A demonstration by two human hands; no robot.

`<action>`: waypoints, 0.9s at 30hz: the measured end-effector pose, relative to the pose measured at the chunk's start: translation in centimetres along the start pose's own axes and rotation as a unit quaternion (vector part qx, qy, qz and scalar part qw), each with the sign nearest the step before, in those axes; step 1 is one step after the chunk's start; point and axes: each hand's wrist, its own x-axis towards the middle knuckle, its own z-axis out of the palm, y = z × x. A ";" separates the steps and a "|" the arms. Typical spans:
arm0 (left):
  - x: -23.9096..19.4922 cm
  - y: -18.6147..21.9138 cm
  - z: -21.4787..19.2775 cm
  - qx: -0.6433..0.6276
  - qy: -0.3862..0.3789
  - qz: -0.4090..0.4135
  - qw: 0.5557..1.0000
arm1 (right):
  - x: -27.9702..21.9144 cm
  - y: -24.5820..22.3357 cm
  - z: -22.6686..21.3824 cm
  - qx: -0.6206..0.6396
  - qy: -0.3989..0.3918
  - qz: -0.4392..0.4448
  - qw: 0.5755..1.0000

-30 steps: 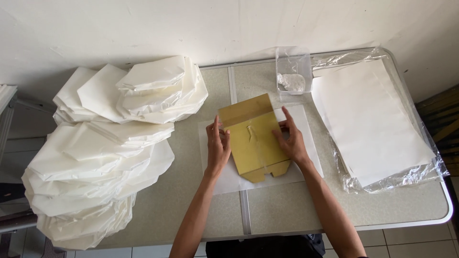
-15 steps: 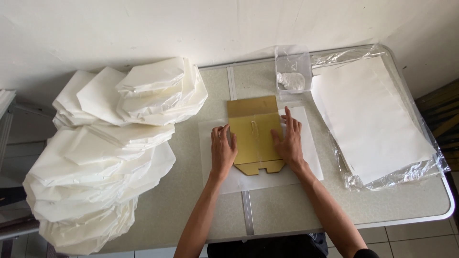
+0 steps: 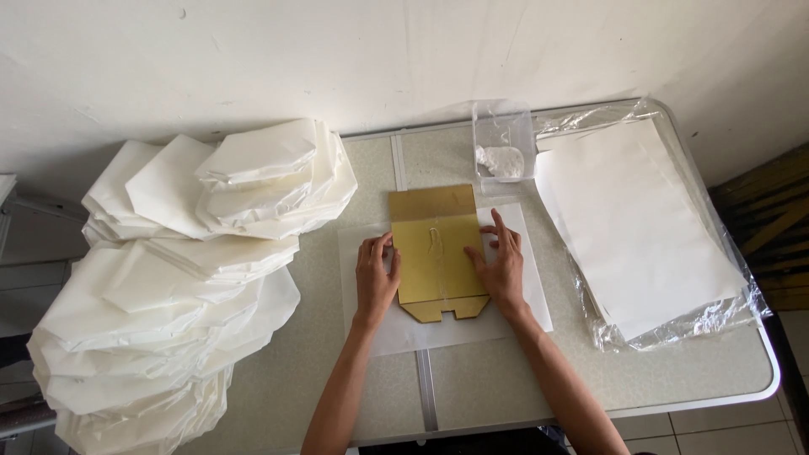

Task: Folding a white paper sheet around a cardboard template to create a paper sleeve, then removing the template.

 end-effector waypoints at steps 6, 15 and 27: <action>-0.1 -1.5 0.8 -0.013 0.019 -0.008 1.000 | 0.3 -0.8 -0.4 -0.003 0.000 0.013 1.000; -0.4 -1.2 0.3 -0.075 0.033 -0.031 0.996 | 0.3 0.8 0.2 -0.054 -0.004 -0.015 0.998; 0.1 -0.3 -0.2 -0.106 0.051 -0.046 0.992 | 0.6 -2.7 -1.3 0.036 0.017 0.009 0.999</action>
